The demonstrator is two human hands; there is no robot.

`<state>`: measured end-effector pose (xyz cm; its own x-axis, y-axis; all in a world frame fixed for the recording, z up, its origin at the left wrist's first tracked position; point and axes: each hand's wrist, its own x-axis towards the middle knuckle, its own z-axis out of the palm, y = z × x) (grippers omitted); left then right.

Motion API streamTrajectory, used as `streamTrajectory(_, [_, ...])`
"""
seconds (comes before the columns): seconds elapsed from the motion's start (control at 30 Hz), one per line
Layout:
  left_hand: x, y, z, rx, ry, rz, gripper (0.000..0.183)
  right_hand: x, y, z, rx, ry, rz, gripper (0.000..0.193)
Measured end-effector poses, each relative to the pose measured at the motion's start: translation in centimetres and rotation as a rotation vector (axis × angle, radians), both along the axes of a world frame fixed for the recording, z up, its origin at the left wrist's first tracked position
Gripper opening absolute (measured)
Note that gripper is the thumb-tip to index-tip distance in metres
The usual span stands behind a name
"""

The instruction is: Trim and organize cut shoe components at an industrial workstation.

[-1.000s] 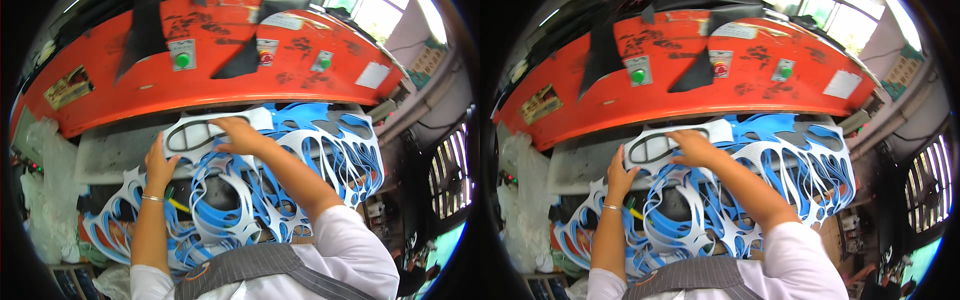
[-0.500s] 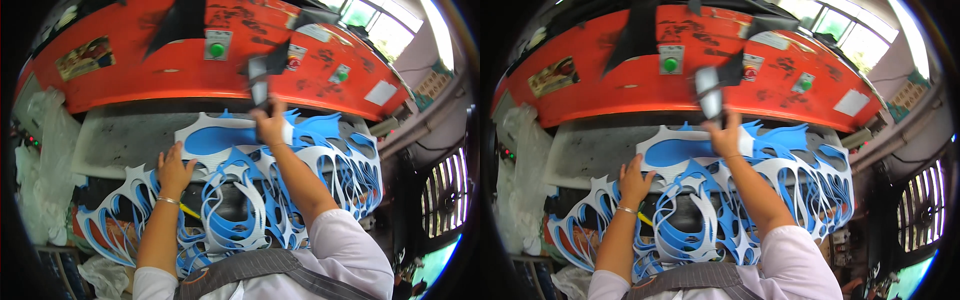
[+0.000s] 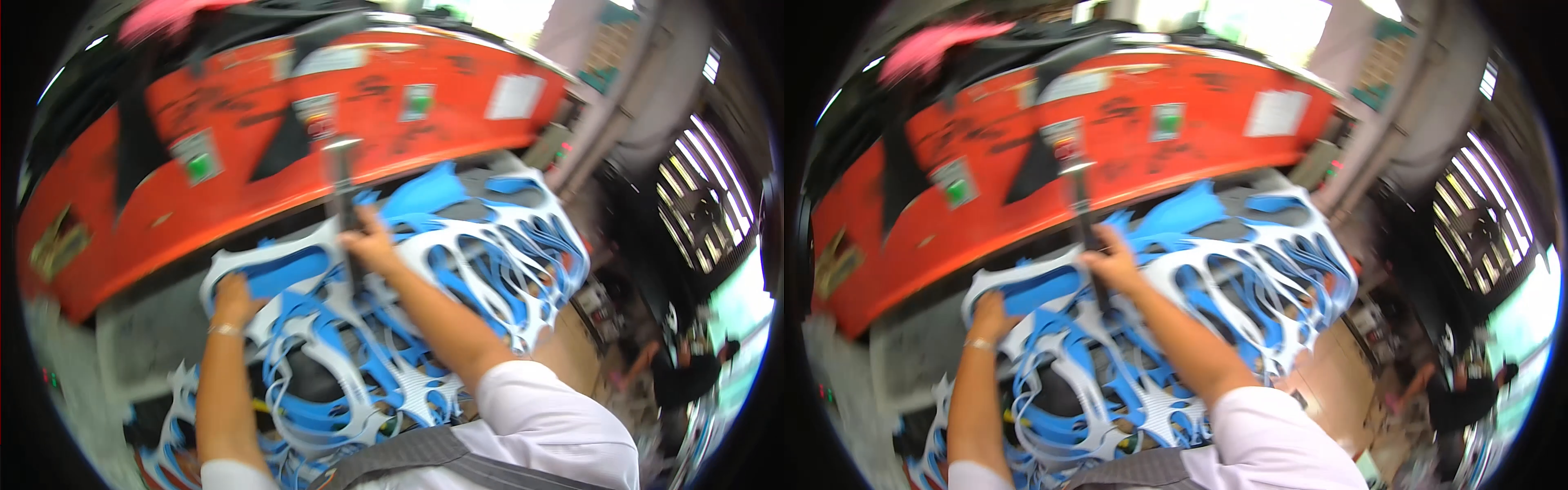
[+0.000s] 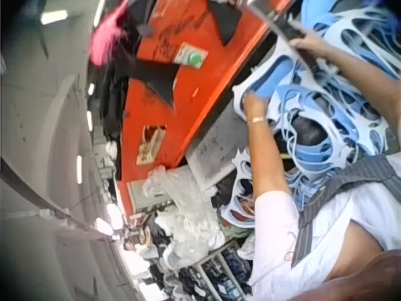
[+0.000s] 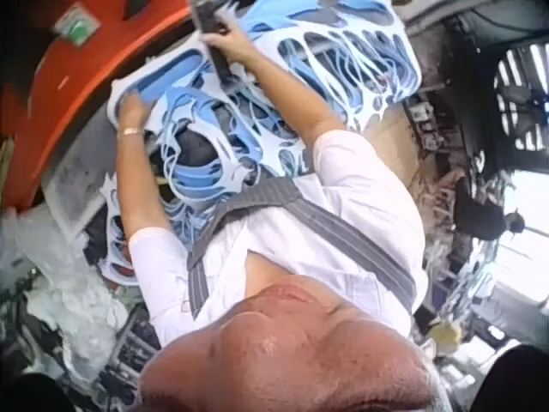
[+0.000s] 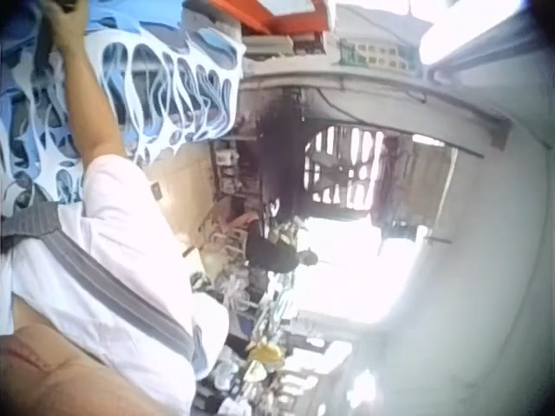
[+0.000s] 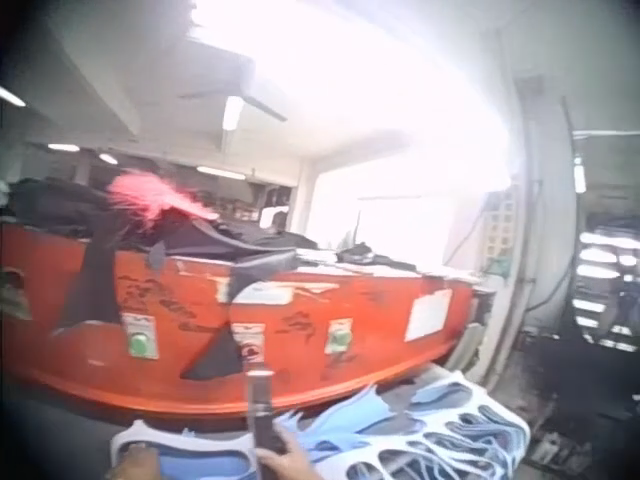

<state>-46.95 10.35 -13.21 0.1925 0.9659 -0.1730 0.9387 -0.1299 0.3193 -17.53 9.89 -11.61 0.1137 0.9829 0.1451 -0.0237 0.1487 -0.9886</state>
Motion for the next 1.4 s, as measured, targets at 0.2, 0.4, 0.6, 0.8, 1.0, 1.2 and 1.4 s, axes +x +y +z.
streamTrajectory(0.2, [-0.9,2.9,0.8,-0.094,0.080,0.021,0.059,-1.8,2.4,0.0,0.097,-0.405,0.045,0.066])
streamTrajectory(0.4, [-0.5,2.0,2.6,-0.043,0.041,-0.144,0.038,-4.3,1.8,1.1,0.012,-0.495,0.097,0.064])
streamTrajectory(0.6, [-1.7,-4.7,5.7,0.215,-0.566,-0.231,0.021,-5.0,2.5,0.2,-0.010,-0.605,0.125,0.067])
streamTrajectory(0.8, [-5.8,-5.9,6.9,0.298,-1.593,0.195,0.031,-6.2,2.0,0.8,0.002,-0.699,0.085,0.064])
streamTrajectory(1.0, [-8.4,-6.8,7.6,-0.712,-0.663,-0.217,0.047,-8.3,0.2,2.5,-0.042,-0.972,0.034,0.057])
streamTrajectory(1.2, [-8.3,-3.8,9.4,-0.780,-1.125,0.198,0.032,-9.1,-1.0,2.6,-0.021,-1.273,0.252,0.053])
streamTrajectory(1.4, [-5.6,-4.6,8.2,-0.233,0.126,-0.170,0.035,-11.0,0.5,2.7,0.164,-1.419,0.341,0.051])
